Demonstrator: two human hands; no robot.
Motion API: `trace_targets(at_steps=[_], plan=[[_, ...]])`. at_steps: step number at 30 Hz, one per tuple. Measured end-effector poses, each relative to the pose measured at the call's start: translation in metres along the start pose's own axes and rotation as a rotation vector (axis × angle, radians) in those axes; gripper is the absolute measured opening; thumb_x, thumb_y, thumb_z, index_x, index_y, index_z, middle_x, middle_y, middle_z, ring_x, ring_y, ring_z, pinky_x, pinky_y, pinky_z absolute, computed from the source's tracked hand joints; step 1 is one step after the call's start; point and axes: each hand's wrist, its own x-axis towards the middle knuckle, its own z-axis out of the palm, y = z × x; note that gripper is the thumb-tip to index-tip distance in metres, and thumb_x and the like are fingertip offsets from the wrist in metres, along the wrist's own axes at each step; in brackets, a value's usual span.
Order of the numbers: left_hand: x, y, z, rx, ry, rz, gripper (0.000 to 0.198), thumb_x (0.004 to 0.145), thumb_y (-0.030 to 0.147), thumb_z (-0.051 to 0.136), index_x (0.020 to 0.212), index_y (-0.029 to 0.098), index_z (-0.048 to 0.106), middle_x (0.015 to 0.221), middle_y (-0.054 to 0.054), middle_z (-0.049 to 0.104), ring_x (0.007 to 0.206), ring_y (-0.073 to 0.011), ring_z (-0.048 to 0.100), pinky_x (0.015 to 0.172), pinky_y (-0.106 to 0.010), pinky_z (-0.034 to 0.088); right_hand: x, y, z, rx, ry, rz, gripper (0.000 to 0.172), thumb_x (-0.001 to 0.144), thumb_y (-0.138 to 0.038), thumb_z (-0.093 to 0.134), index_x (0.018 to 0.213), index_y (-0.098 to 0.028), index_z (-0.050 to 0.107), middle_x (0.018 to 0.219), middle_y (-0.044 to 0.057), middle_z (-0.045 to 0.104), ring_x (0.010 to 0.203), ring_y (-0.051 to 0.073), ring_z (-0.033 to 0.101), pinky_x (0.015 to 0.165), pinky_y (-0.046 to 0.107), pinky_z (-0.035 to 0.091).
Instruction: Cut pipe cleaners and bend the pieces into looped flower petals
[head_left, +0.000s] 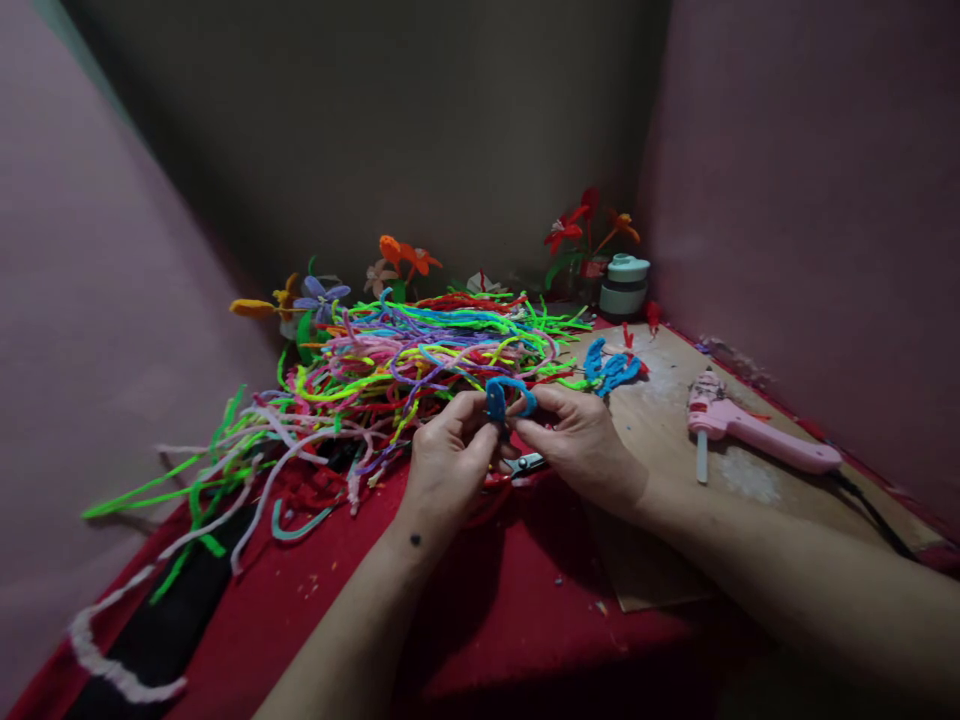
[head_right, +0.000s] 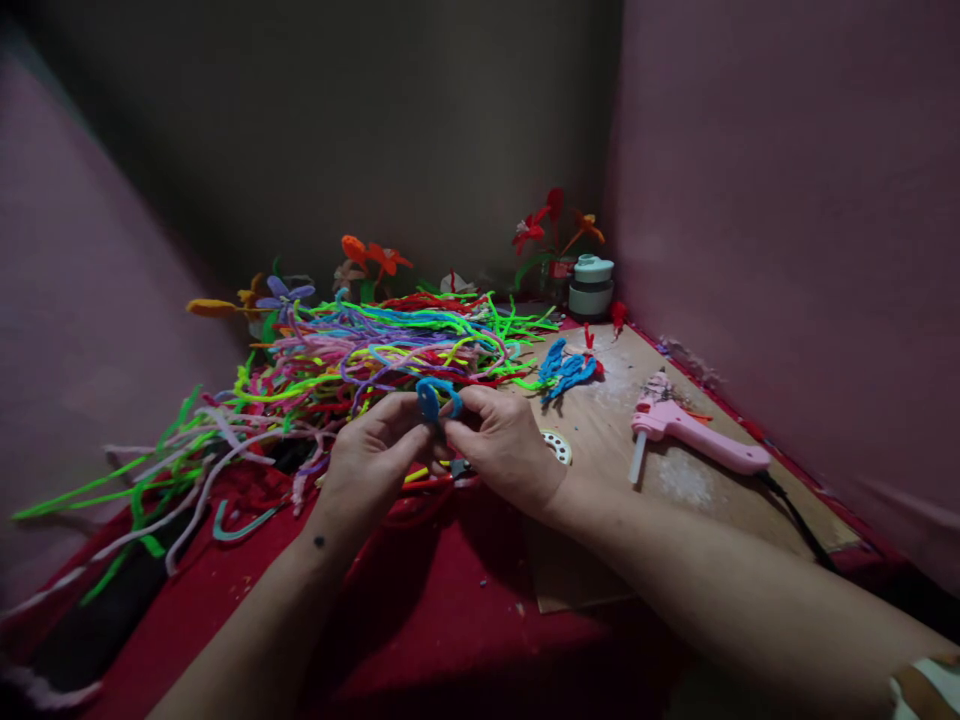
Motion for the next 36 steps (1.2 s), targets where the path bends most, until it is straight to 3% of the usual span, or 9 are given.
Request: trace_targets(at_steps=[6, 14, 22, 31, 36], plan=[[0.0, 0.006, 0.001, -0.055, 0.002, -0.038, 0.024, 0.073, 0.017, 0.056, 0.096, 0.012, 0.061, 0.069, -0.001, 0.067, 0.052, -0.0123, 0.062, 0.05, -0.025, 0.054, 0.001, -0.001, -0.001, 0.119, -0.013, 0.146, 0.01, 0.075, -0.019, 0.055, 0.076, -0.014, 0.063, 0.066, 0.001, 0.058, 0.061, 0.011, 0.051, 0.058, 0.023, 0.041], [0.001, 0.008, -0.004, -0.179, -0.039, -0.134, 0.019, 0.075, 0.016, 0.058, 0.093, 0.009, 0.06, 0.068, -0.003, 0.067, 0.054, -0.0135, 0.064, 0.052, -0.025, 0.055, 0.0, -0.003, -0.002, 0.131, -0.019, 0.175, 0.011, 0.076, -0.023, 0.058, 0.079, -0.015, 0.064, 0.068, 0.001, 0.058, 0.062, 0.011, 0.05, 0.057, 0.024, 0.04], [0.004, 0.004, -0.009, -0.271, -0.096, -0.201, 0.015, 0.075, 0.019, 0.063, 0.086, 0.009, 0.06, 0.065, -0.004, 0.066, 0.053, -0.0131, 0.064, 0.046, -0.02, 0.051, 0.004, -0.012, -0.005, 0.408, -0.035, 0.324, 0.01, 0.074, -0.023, 0.061, 0.074, -0.014, 0.06, 0.065, -0.001, 0.057, 0.056, 0.008, 0.049, 0.054, 0.022, 0.04], [0.004, 0.004, -0.008, -0.218, -0.118, -0.223, 0.016, 0.076, 0.024, 0.061, 0.082, 0.01, 0.057, 0.061, -0.005, 0.067, 0.045, -0.0114, 0.061, 0.044, -0.02, 0.049, 0.004, -0.01, -0.004, 0.631, -0.079, 0.416, 0.012, 0.07, -0.02, 0.064, 0.079, -0.015, 0.06, 0.066, -0.003, 0.057, 0.055, 0.007, 0.049, 0.053, 0.021, 0.04], [0.002, 0.011, -0.003, -0.044, -0.025, -0.233, 0.015, 0.073, 0.025, 0.061, 0.075, 0.012, 0.054, 0.052, -0.002, 0.063, 0.038, -0.0106, 0.055, 0.038, -0.019, 0.044, 0.003, -0.002, -0.001, 0.752, -0.211, 0.504, 0.011, 0.072, -0.021, 0.062, 0.08, -0.014, 0.061, 0.064, -0.001, 0.058, 0.054, 0.009, 0.051, 0.055, 0.024, 0.042]])
